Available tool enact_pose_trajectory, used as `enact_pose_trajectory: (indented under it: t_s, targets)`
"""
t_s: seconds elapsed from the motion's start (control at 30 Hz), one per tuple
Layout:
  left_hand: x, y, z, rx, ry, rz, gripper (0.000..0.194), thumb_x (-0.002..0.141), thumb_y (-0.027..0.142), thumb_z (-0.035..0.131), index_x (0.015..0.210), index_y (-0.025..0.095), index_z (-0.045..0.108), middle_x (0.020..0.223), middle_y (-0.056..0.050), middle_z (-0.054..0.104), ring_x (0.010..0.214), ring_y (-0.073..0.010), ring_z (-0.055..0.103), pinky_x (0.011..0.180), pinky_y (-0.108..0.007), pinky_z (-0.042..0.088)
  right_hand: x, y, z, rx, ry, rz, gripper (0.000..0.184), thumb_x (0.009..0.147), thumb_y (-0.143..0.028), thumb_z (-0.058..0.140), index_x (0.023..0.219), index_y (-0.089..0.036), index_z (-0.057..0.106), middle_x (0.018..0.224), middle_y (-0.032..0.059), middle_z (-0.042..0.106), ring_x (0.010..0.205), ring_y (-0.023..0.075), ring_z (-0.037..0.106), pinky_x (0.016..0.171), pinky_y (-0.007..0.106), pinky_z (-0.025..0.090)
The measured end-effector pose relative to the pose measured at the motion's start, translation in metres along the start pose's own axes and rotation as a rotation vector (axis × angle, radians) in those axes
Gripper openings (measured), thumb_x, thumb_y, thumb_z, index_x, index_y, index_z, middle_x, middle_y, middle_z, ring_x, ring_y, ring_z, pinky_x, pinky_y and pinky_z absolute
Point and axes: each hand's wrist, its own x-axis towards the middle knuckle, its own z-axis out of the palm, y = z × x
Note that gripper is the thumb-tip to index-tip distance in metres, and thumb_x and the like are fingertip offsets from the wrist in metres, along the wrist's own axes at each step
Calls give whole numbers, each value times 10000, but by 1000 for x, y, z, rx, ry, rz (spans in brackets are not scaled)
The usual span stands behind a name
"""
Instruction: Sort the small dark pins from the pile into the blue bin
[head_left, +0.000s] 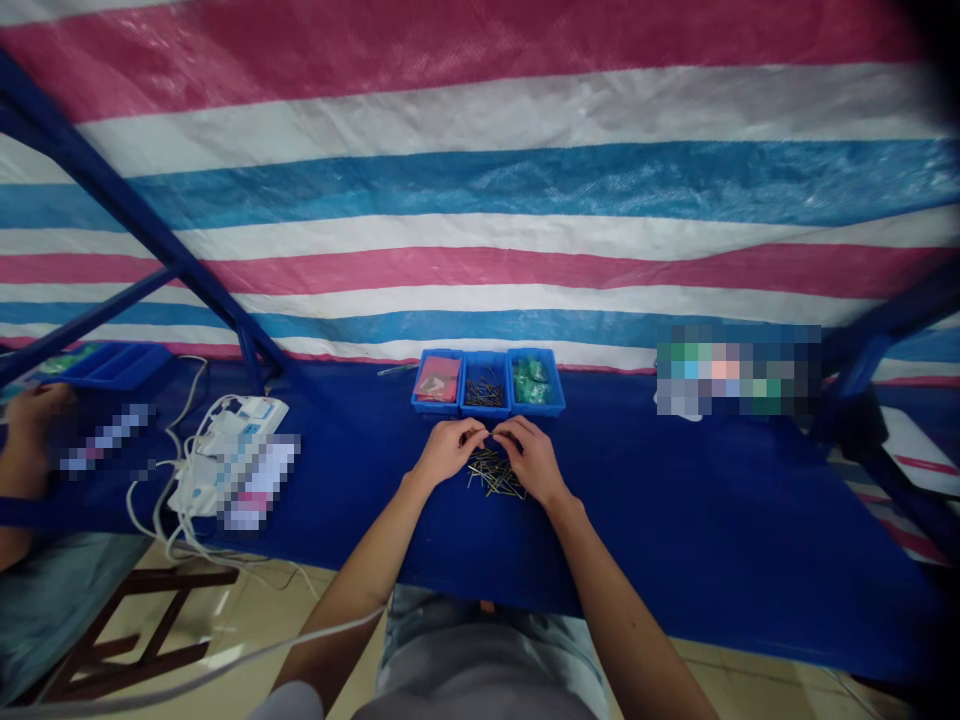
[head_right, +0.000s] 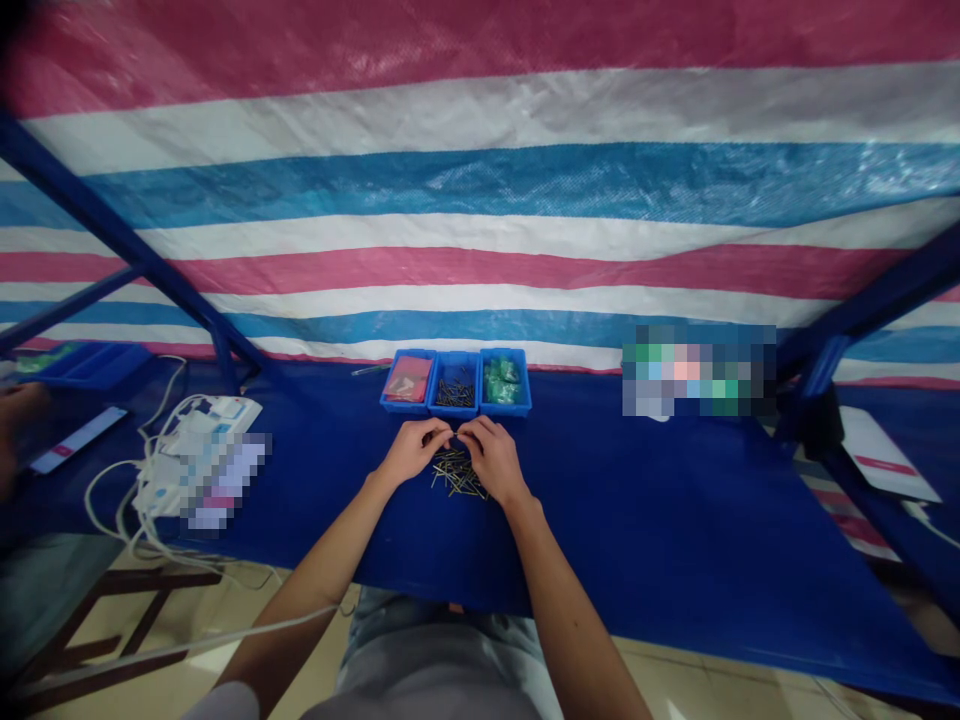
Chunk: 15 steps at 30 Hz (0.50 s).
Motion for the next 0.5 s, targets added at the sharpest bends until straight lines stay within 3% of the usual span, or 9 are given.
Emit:
enact_pose_trajectory:
  t_s: [0.5]
  targets:
    - [-1,1,0,53,-7,47,219,968,333,545,910,191,703,766,-1,736,638,-126,614,642,-214,432,0,-3,-1,-49,-37,24,184,998,-270,489,903,-227,641,887,47,667,819,206,611,791,333,454]
